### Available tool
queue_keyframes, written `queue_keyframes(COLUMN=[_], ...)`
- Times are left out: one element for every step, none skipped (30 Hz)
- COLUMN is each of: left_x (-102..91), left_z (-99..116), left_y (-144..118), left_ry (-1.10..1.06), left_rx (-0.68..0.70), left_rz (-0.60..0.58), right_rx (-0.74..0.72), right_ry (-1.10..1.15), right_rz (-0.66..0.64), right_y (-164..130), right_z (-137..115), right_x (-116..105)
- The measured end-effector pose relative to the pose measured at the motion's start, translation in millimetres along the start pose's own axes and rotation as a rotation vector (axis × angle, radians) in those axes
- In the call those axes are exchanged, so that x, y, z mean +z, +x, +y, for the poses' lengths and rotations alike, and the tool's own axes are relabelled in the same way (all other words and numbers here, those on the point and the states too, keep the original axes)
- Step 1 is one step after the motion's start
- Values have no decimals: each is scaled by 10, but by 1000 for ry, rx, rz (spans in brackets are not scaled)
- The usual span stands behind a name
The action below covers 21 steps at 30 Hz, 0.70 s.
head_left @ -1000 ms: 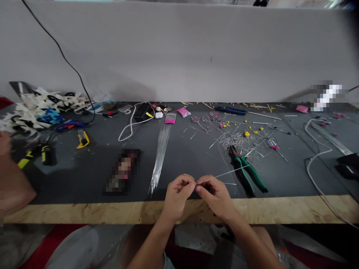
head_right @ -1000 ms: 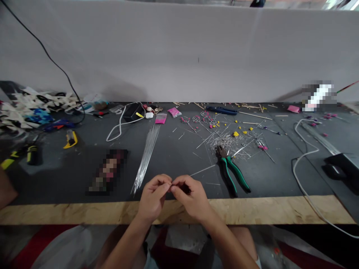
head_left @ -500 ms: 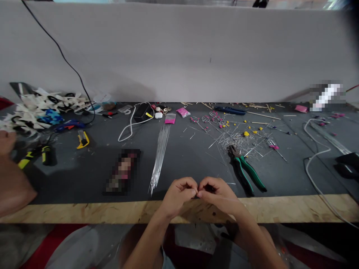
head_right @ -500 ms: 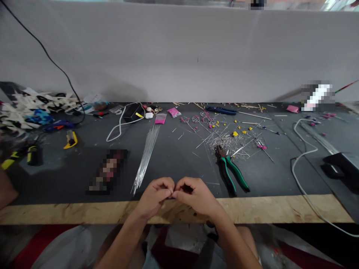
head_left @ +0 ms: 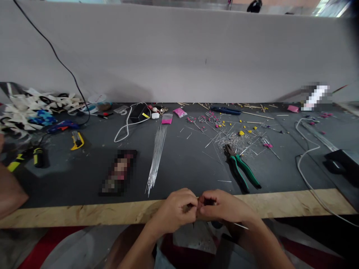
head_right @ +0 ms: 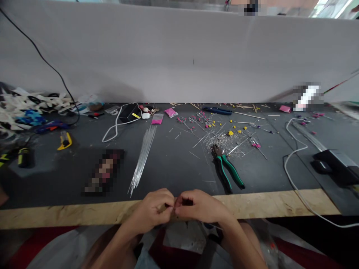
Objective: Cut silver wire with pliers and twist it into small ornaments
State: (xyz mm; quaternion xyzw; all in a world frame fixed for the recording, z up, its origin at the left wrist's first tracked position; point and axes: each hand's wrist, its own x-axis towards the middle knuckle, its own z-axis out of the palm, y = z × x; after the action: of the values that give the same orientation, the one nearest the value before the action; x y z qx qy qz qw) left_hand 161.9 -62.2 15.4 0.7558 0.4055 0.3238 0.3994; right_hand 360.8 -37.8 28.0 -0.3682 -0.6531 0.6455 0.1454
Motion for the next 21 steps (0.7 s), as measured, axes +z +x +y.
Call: queue_keyframes(left_x=[-22,-47,-74,-98,-116,-127,-129,-123,-108,-86,-57,-23,13,51,87,119,146,167,182,192,199], left_z=[-17,-41,-71,-105,-139,-169,-192,-206,-212,-210,-204,-195,-187,-181,-176,-173,-168,-162,-154,-143,-130], left_y=[-19,-36,-49,-59,-63,-62,-55,-43,-29,-13,2,14,24,30,33,34,33,32,30,30,30], left_ry=[-58,-126,-199,-281,-368,-462,-566,-669,-755,-825,-871,-889,-887,-868,-841,-820,-812,-817,-834,-860,-894], left_rx=[-10,-23,-32,-38,-46,-65,-96,-124,-148,-166,-175,-178,-176,-171,-164,-159,-158,-165,-180,-201,-224], left_rz=[37,86,144,215,302,393,491,562,613,649,662,662,650,622,592,560,527,496,466,436,410], right_rx=[10,21,31,38,34,8,-38,-78,-105,-108,-103,-98,-101,-117,-132,-147,-162,-175,-185,-189,-192], right_ry=[59,113,164,214,268,345,440,538,623,671,675,645,611,596,597,606,622,632,631,621,602], right_rz=[-15,-20,-4,48,133,264,413,529,596,595,559,502,432,373,328,299,288,289,296,303,306], right_y=[-29,-57,-81,-99,-108,-109,-100,-84,-63,-40,-18,1,17,28,34,37,38,37,35,34,33], right_z=[-11,-17,-17,-11,1,17,35,53,68,79,86,89,89,87,85,83,83,84,83,80,73], right_x=[-14,-40,-76,-119,-166,-211,-247,-269,-273,-257,-221,-171,-112,-51,5,50,83,103,112,113,111])
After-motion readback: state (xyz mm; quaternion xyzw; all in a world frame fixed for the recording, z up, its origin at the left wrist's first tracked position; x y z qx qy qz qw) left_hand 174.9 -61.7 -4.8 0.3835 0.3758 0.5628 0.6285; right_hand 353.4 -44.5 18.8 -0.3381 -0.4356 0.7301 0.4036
